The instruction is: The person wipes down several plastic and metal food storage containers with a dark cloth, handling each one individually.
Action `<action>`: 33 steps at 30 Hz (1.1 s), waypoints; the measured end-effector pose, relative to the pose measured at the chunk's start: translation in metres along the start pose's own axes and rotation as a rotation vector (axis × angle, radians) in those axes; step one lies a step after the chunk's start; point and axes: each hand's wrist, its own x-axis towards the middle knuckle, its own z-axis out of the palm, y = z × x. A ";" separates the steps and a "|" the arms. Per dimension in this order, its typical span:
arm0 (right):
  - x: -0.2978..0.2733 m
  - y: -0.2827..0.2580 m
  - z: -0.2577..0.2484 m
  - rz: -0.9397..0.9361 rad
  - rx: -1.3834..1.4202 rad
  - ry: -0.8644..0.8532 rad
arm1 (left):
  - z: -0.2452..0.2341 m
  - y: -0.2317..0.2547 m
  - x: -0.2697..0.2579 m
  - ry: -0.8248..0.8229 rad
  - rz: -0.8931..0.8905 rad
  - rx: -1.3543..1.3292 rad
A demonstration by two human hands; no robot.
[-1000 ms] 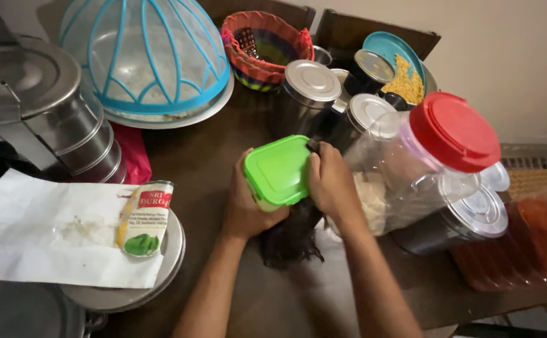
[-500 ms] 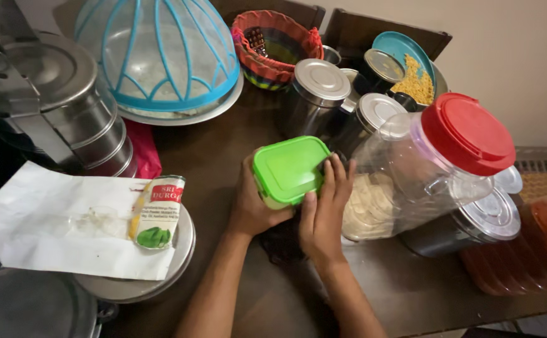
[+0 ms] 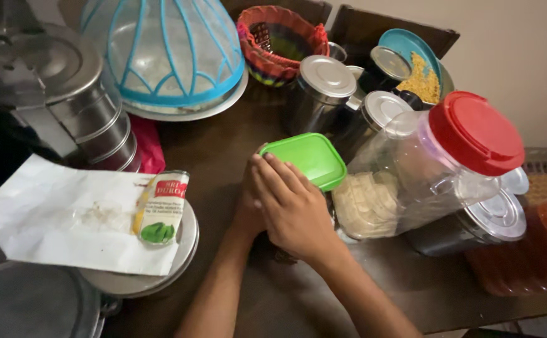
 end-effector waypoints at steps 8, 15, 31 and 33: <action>0.043 0.015 0.020 -0.009 -0.023 -0.130 | -0.003 -0.007 -0.011 -0.158 -0.126 -0.084; 0.061 0.054 0.028 0.188 0.089 -0.228 | -0.020 0.022 0.014 -0.143 -0.344 -0.321; 0.017 0.093 0.034 0.580 0.083 0.020 | -0.017 0.041 0.028 -0.111 -0.378 -0.244; 0.010 0.085 0.028 0.650 0.105 0.070 | -0.017 0.039 0.028 -0.122 -0.384 -0.278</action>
